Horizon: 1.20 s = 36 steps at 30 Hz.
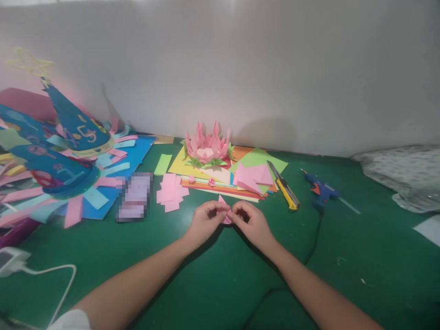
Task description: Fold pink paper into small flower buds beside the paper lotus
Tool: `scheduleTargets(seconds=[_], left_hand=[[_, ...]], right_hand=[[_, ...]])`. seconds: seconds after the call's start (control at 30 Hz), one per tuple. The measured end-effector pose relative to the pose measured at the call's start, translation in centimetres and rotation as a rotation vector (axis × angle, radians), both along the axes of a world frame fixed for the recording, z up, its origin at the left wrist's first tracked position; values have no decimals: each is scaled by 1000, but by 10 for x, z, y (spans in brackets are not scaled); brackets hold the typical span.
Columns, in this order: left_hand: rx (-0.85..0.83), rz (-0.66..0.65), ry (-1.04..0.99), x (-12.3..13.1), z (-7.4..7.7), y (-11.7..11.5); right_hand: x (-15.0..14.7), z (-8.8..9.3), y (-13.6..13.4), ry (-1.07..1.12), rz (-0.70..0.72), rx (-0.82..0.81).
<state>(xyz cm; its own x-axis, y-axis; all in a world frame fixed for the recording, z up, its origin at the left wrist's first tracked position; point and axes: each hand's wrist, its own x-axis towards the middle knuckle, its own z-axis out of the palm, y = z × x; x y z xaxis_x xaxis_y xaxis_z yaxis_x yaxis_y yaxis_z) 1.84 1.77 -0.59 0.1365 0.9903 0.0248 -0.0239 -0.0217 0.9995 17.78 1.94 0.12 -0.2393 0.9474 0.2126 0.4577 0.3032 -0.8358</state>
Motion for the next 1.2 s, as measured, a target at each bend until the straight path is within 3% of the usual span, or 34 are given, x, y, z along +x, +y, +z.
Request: scheduleTargets(seconds=[0.2,0.4,0.67,1.2], left_hand=[[5,-21,21,-1,1,1],[18,-52,10,-1,3,0],[122,-63,59,0,-5,0],[146,-68,106,-1,-5,1]], right_hand=[[0,0,0,82,-9,-113],[1,0,1,49,-2,-108],[2,-3,2,56,12,-125],[2,1,0,41,27,-119]])
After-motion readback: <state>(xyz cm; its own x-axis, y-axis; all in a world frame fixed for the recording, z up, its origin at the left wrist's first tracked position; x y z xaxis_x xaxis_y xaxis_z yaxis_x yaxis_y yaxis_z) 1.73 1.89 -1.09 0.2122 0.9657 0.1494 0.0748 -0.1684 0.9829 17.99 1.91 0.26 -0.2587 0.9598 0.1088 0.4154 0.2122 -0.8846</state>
